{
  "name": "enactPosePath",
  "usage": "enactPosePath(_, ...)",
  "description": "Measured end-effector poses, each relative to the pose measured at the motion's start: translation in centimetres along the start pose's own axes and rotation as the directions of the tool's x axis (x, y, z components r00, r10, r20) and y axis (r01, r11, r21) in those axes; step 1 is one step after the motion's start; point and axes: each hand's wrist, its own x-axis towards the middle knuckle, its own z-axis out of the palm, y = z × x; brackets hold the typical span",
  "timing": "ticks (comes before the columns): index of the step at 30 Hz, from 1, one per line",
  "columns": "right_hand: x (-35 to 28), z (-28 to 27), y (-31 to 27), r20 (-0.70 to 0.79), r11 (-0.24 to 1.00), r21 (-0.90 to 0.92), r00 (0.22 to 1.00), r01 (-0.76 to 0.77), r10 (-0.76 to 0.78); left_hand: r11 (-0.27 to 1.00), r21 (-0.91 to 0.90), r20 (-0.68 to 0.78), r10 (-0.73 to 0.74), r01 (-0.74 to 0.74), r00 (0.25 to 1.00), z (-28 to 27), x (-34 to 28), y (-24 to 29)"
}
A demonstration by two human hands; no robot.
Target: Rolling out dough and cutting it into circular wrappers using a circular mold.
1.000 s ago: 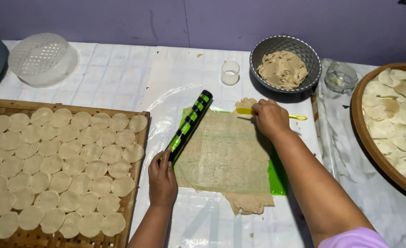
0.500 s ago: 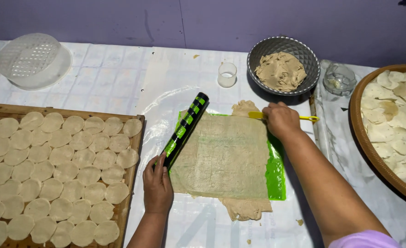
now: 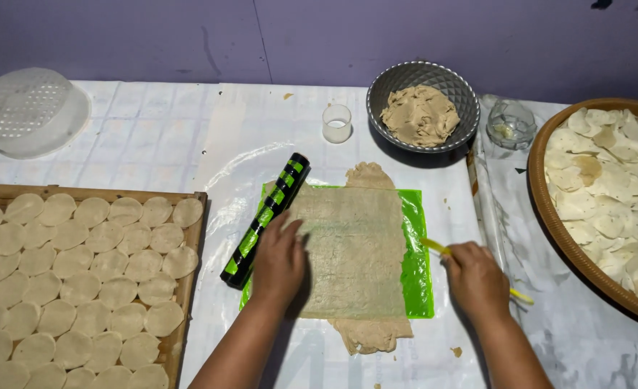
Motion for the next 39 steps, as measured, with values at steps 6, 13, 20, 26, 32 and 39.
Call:
enactPosePath(6, -6.6, -0.4, -1.7, -0.102, 0.976, 0.208, 0.994, 0.062, -0.041, 0.974, -0.18, 0.154, 0.168, -0.139, 0.974, 9.7, 10.8, 3.1)
enactPosePath(13, -10.5, 0.0, 1.1, -0.135, 0.958, 0.285, 0.99, 0.001, 0.039, 0.917, -0.059, 0.155, 0.399, -0.395, 0.904, 17.7, 16.1, 1.5)
enactPosePath(20, -11.5, 0.3, 2.2, -0.196, 0.882, 0.468, 0.966, -0.059, 0.169, 0.956, 0.114, 0.237, 0.237, -0.27, 0.942, 12.4, 15.0, 5.1)
enactPosePath(26, -11.2, -0.5, 1.5, -0.156, 0.854, 0.507, 0.962, -0.116, 0.224, 0.956, -0.292, 0.043, 0.003, 0.009, 0.999, 11.1, 11.8, 6.5)
enactPosePath(32, -10.9, -0.9, 0.5, -0.085, 0.82, 0.55, 0.967, -0.157, 0.242, 0.816, -0.437, 0.429, -0.18, 0.378, 0.885, 17.5, 8.2, 7.0)
enactPosePath(39, -12.5, -1.2, 1.6, 0.031, 0.867, 0.469, 0.984, -0.168, 0.174, 0.993, -0.047, 0.2, -0.1, 0.111, 0.975, 13.4, 5.9, 11.4)
